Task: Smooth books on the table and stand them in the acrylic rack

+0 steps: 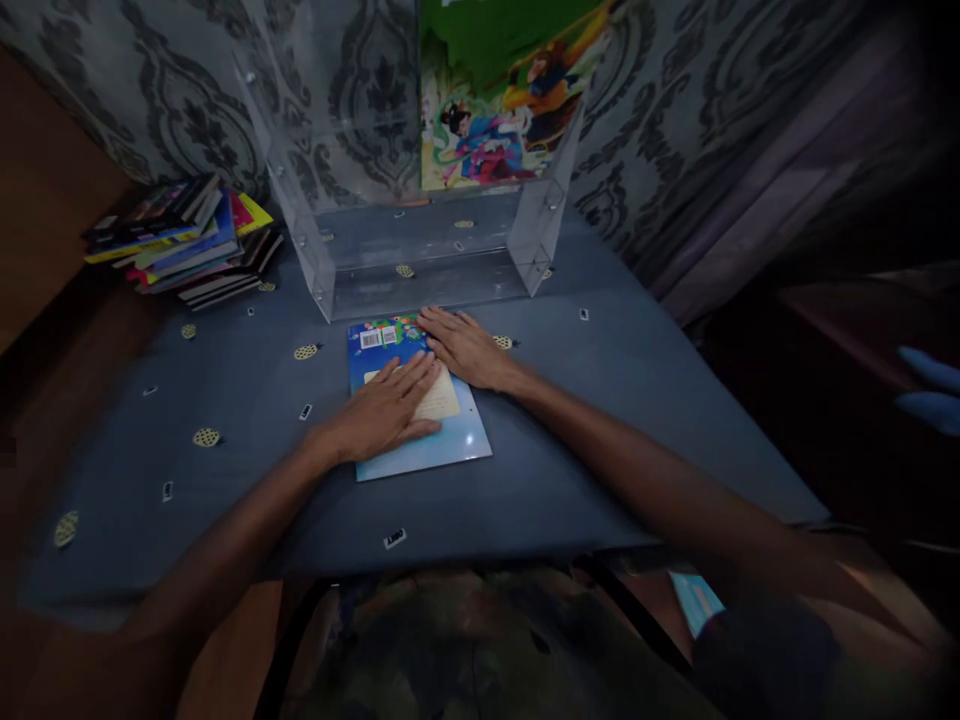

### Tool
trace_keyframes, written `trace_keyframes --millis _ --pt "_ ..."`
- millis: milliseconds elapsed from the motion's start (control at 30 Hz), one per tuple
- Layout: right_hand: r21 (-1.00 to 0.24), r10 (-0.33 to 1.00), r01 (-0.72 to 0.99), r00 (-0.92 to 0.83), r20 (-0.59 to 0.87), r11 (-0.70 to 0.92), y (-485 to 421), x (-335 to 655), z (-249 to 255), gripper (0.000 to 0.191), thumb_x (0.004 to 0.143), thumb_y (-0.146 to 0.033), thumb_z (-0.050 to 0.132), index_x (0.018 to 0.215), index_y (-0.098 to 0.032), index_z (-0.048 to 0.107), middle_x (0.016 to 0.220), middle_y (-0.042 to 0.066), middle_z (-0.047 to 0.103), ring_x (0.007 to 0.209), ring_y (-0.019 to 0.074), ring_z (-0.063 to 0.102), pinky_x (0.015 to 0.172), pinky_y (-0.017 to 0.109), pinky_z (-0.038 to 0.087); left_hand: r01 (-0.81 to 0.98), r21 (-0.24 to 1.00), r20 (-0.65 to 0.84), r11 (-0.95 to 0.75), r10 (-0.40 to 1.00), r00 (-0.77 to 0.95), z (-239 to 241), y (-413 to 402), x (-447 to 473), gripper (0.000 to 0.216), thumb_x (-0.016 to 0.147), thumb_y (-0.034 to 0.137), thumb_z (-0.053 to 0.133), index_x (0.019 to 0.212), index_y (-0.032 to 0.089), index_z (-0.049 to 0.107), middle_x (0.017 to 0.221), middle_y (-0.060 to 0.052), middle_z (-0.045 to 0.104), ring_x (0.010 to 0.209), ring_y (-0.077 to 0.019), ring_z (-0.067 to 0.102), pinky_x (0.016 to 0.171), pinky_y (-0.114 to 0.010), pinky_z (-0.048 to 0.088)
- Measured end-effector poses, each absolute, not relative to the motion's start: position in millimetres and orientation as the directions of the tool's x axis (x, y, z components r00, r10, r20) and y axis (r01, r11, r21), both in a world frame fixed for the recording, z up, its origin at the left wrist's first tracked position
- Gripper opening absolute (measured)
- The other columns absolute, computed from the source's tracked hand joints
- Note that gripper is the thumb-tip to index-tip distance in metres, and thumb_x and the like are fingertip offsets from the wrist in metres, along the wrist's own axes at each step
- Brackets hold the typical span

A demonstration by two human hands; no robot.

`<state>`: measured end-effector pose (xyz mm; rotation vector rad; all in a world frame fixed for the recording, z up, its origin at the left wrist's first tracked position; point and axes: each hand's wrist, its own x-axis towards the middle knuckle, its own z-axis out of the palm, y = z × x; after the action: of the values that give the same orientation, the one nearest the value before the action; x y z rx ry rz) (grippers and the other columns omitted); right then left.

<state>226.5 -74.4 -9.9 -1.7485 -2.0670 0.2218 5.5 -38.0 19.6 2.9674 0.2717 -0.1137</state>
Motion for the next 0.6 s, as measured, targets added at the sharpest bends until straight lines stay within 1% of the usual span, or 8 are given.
trace_keyframes --millis 67,133,300,367,467,600 --pt "-0.393 0.967 0.895 -0.130 0.221 0.210 -73.7 228.2 -11.0 0.053 0.105 -0.034 0.028 0.151 -0.016 0.044 0.161 0.013 0.040 0.151 0.0253 0.032 0.121 0.054 0.028 0.109 0.187 -0.107 -0.976 0.090 0.990 22.3 -45.3 6.0 0.078 0.102 0.066 0.018 0.162 0.016 0.013 0.169 -0.012 0.014 0.158 -0.0223 0.005 0.128 -0.042 0.005" --pt "-0.402 0.967 0.891 -0.132 0.218 0.212 -73.6 229.3 -11.2 0.053 0.105 -0.035 0.028 0.152 -0.016 0.044 0.161 0.012 0.039 0.151 0.0256 0.032 0.121 0.054 0.027 0.067 0.219 -0.118 -0.974 0.041 0.992 25.2 -50.6 5.6 0.075 0.103 0.065 0.020 0.162 0.018 0.017 0.169 -0.011 0.016 0.158 -0.0221 0.006 0.128 -0.043 0.003" --pt "-0.394 0.978 0.901 -0.119 0.173 0.180 -77.3 226.8 -4.3 0.052 0.106 -0.033 0.028 0.152 -0.015 0.042 0.162 0.011 0.037 0.152 0.0249 0.031 0.121 0.054 0.027 -0.034 0.293 -0.116 -0.956 -0.071 0.991 30.8 -60.6 3.5 0.059 0.106 0.055 0.028 0.160 0.031 0.025 0.167 -0.002 0.025 0.157 -0.0202 0.016 0.128 -0.048 -0.001" --pt "-0.378 0.980 0.910 -0.112 0.166 0.168 -79.5 224.4 0.3 0.051 0.106 -0.031 0.028 0.151 -0.012 0.041 0.162 0.011 0.037 0.152 0.0236 0.030 0.122 0.051 0.026 -0.051 0.319 -0.088 -0.947 -0.083 0.993 31.1 -63.4 3.3 0.057 0.105 0.053 0.036 0.158 0.034 0.028 0.166 -0.001 0.030 0.156 -0.0216 0.020 0.128 -0.050 -0.001" --pt "-0.349 0.982 0.924 -0.104 0.160 0.155 -81.9 220.5 6.0 0.049 0.107 -0.029 0.028 0.150 -0.009 0.042 0.162 0.011 0.038 0.151 0.0232 0.031 0.123 0.048 0.027 -0.067 0.350 -0.021 -0.934 -0.079 0.997 29.7 -64.9 3.4 0.059 0.103 0.051 0.045 0.157 0.037 0.030 0.164 -0.001 0.034 0.154 -0.0235 0.025 0.128 -0.053 0.004" --pt "-0.306 0.984 0.942 -0.098 0.149 0.140 -88.6 214.6 9.6 0.050 0.106 -0.028 0.032 0.151 -0.007 0.042 0.161 0.014 0.039 0.152 0.0257 0.030 0.124 0.049 0.027 -0.075 0.342 0.020 -0.937 -0.073 0.997 27.2 -63.8 1.9 0.059 0.102 0.051 0.048 0.156 0.032 0.035 0.162 -0.004 0.038 0.153 -0.0226 0.030 0.128 -0.051 0.008"
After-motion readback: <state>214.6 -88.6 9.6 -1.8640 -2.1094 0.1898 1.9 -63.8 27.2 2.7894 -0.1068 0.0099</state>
